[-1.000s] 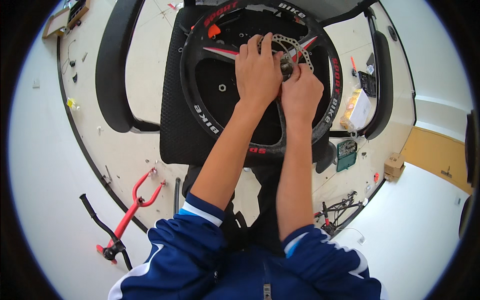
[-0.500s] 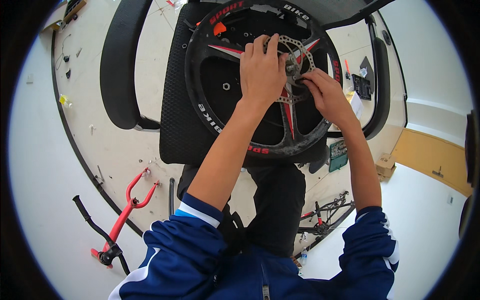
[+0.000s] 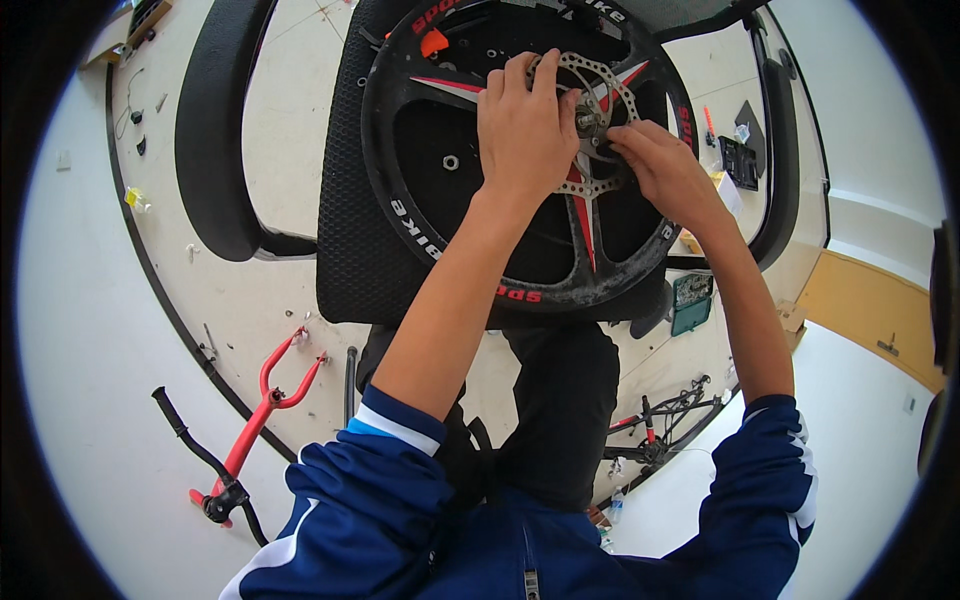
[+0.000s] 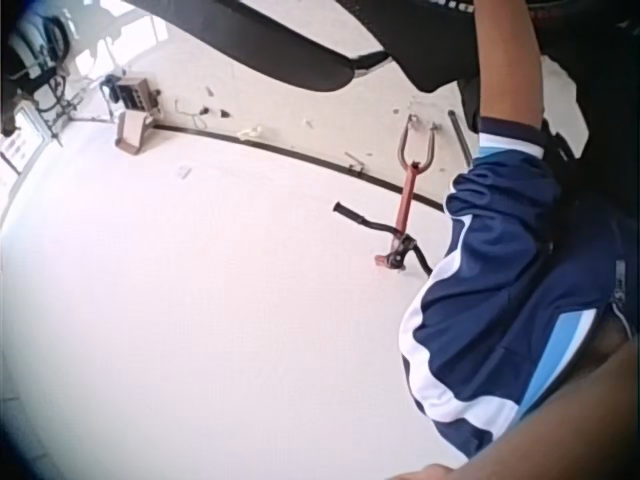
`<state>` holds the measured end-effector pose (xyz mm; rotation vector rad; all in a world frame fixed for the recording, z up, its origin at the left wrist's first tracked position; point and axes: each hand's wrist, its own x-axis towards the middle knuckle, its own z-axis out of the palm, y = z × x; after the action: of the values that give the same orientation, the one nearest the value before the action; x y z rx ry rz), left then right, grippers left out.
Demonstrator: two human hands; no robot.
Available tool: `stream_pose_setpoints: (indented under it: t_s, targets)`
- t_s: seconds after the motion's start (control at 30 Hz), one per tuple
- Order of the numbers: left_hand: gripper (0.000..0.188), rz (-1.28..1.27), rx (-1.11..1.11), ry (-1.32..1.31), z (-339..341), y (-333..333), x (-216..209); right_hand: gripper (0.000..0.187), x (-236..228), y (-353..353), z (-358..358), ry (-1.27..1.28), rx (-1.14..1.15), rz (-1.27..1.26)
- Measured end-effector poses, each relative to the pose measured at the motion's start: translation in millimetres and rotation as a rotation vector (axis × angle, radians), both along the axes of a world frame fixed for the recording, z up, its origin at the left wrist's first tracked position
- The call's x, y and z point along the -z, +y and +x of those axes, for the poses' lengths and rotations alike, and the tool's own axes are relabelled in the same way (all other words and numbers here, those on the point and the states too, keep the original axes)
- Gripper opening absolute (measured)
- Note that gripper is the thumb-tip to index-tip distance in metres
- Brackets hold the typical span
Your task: The person sits on the floor and works on a bicycle wheel placed on a chair. They use a small tool to tighten or adjust components on the wheel's hub and disc brake rotor.
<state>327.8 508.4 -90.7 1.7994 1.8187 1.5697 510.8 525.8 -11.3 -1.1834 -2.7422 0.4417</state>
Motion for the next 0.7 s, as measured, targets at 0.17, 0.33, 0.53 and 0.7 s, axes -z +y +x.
stream_pose_setpoints:
  t_s: [0.17,0.33,0.53,0.7]
  targets:
    - [0.041,-0.007,0.006,-0.011,1.5,0.2,-2.1,0.020,0.1,5.7,-0.4,0.029,-0.043,0.012]
    - [0.040,0.008,-0.010,-0.019,0.5,1.4,-0.4,0.031,0.8,19.4,4.2,-0.104,-0.259,0.183]
    - [0.040,0.028,-0.016,-0.017,3.4,2.6,2.2,0.041,0.1,49.0,13.4,-0.243,-0.593,0.355]
    - [0.039,0.009,-0.039,-0.030,3.1,1.1,3.1,0.038,10.3,23.0,6.1,-0.175,-0.387,0.378]
